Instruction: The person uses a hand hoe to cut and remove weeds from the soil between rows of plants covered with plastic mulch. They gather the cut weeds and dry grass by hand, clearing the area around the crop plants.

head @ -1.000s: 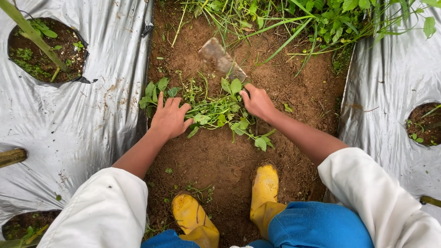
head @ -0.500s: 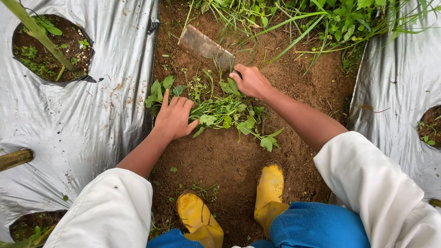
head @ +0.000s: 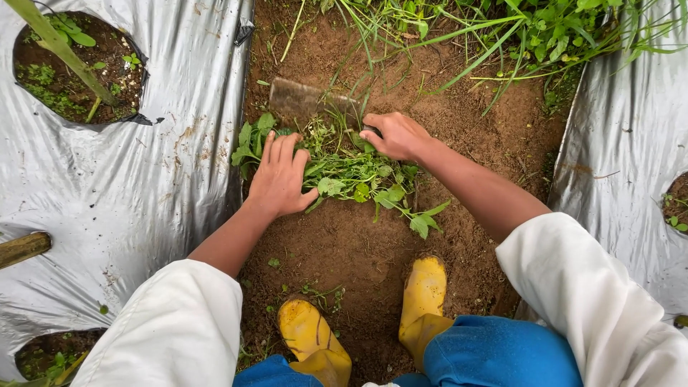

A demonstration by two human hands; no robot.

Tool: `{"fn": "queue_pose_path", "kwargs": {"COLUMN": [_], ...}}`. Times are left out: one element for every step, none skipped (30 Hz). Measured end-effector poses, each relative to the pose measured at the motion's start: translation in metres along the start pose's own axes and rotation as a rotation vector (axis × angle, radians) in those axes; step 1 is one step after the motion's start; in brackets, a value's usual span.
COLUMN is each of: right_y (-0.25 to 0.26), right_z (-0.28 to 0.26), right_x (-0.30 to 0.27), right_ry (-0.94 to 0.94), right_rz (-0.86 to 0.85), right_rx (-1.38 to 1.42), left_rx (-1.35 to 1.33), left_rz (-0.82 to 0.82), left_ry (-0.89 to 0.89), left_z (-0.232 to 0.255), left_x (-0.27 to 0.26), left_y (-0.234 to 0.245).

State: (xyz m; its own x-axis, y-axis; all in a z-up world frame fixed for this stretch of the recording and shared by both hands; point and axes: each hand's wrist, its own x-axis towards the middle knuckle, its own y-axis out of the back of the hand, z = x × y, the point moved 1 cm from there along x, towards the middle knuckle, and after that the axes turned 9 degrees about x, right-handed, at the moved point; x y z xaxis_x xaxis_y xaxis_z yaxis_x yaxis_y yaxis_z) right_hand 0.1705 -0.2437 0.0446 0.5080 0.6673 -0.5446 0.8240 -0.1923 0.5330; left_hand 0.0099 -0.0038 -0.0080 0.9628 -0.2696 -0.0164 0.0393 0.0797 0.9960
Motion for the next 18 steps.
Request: {"fn": "queue_pose_path", "kwargs": {"right_y": [-0.008, -0.015, -0.023, -0.031, -0.039, -0.046, -0.049, -0.053, -0.057, -0.058, -0.058, -0.059, -0.056, -0.050, -0.045, -0.042, -0.039, -0.036], "right_z": [0.005, 0.012, 0.018, 0.018, 0.017, 0.016, 0.018, 0.020, 0.022, 0.031, 0.039, 0.046, 0.051, 0.057, 0.062, 0.065, 0.067, 0.070], "right_x": [-0.001, -0.004, -0.007, -0.016, -0.025, -0.033, -0.038, -0.045, -0.051, -0.051, -0.050, -0.047, -0.047, -0.045, -0.044, -0.048, -0.053, -0.057], "right_ry": [0.001, 0.008, 0.014, 0.010, 0.014, 0.022, 0.024, 0.034, 0.045, 0.042, 0.023, 0.010, 0.011, -0.018, -0.048, -0.049, -0.059, -0.068], "right_rz": [0.000, -0.074, -0.148, -0.149, -0.176, -0.204, -0.206, -0.174, -0.142, -0.138, -0.089, -0.042, -0.041, 0.051, 0.143, 0.145, 0.157, 0.169], "right_rx": [0.002, -0.027, -0.055, -0.058, -0.075, -0.094, -0.099, -0.097, -0.095, -0.093, -0.072, -0.052, -0.050, 0.008, 0.067, 0.064, 0.037, 0.013], "left_rx": [0.002, 0.025, 0.049, 0.045, 0.035, 0.028, 0.028, 0.013, -0.003, -0.003, 0.004, 0.013, 0.016, 0.001, -0.014, -0.015, -0.012, -0.007], "left_rz": [-0.001, 0.043, 0.088, 0.090, 0.080, 0.071, 0.073, 0.055, 0.036, 0.037, 0.024, 0.011, 0.011, -0.020, -0.052, -0.049, -0.054, -0.062], "left_ry": [0.000, 0.015, 0.031, 0.032, 0.018, 0.008, 0.013, -0.010, -0.033, -0.038, -0.026, -0.009, -0.009, 0.026, 0.062, 0.061, 0.088, 0.116], "left_z": [0.000, 0.000, 0.001, 0.003, 0.005, 0.007, 0.011, 0.015, 0.020, 0.022, 0.023, 0.023, 0.022, 0.021, 0.019, 0.017, 0.015, 0.013], "left_x": [-0.002, -0.003, -0.004, -0.006, -0.008, -0.012, -0.016, -0.020, -0.024, -0.026, -0.029, -0.033, -0.032, -0.030, -0.028, -0.028, -0.028, -0.029], "left_y": [0.005, 0.009, 0.014, 0.016, 0.017, 0.020, 0.018, 0.016, 0.014, 0.011, 0.009, 0.006, 0.010, 0.013, 0.017, 0.015, 0.014, 0.013]}}
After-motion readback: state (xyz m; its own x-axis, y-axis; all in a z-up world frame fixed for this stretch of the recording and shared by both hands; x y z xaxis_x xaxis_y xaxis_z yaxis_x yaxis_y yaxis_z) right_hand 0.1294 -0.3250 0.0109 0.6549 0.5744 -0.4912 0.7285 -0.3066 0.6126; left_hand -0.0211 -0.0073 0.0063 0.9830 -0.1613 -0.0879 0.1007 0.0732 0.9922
